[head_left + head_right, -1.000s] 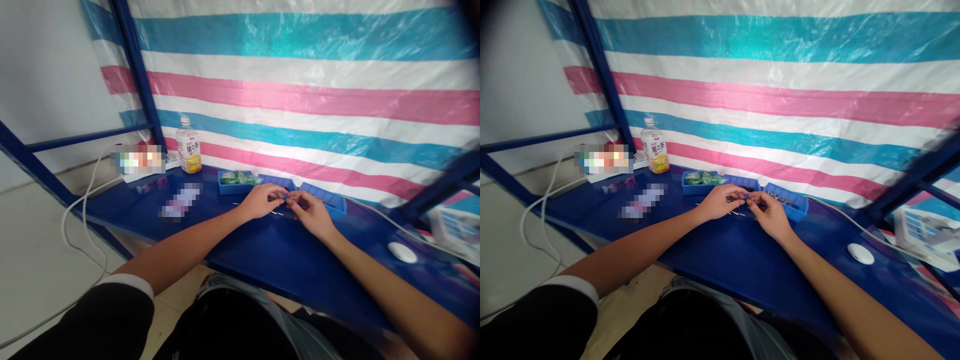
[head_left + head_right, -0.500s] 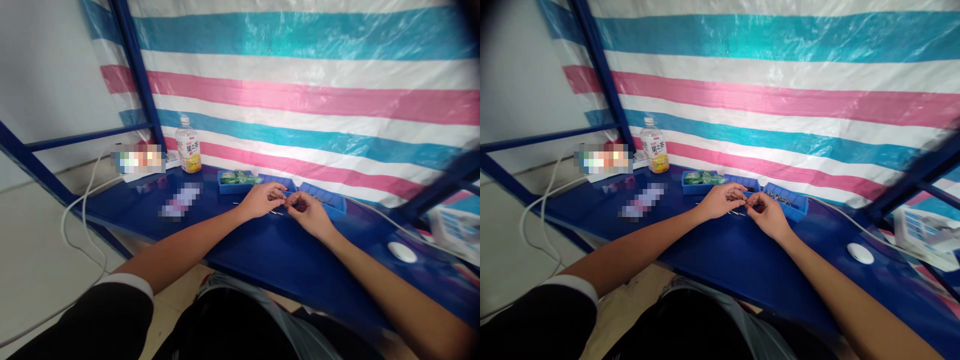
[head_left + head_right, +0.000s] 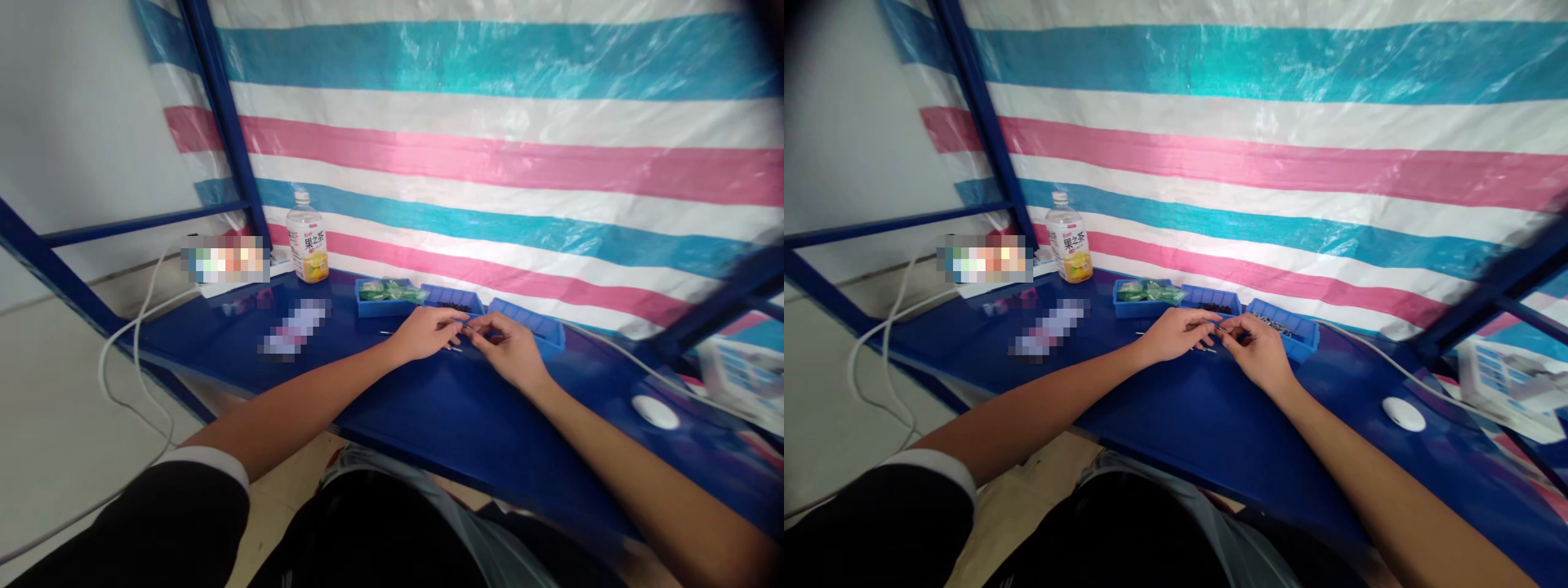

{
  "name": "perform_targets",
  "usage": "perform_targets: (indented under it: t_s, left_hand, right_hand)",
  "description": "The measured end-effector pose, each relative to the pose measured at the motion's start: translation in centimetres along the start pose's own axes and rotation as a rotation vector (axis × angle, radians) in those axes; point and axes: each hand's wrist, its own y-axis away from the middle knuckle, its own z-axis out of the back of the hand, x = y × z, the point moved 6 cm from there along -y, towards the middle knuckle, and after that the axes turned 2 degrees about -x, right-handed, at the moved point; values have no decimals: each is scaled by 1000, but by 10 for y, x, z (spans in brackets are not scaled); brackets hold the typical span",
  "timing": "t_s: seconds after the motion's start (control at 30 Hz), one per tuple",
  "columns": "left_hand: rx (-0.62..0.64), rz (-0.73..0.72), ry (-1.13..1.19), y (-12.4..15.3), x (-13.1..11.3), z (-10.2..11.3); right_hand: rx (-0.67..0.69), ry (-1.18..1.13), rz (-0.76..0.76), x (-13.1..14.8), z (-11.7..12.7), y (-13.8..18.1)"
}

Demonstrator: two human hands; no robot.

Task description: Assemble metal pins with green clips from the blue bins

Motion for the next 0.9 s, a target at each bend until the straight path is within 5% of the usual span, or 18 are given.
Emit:
perform_targets:
  t_s: [0.17, 0.47, 0.9]
  left_hand:
    - [-70, -74, -27, -3, -4, 9]
    - [-168, -32, -36, -1, -4, 18]
    - [-170, -139, -21, -2, -10, 17]
  right_hand:
    - [55, -26, 20, 5, -4, 1]
    - [115, -239, -162, -11, -11, 4]
    - [152, 46, 41, 10, -10, 3]
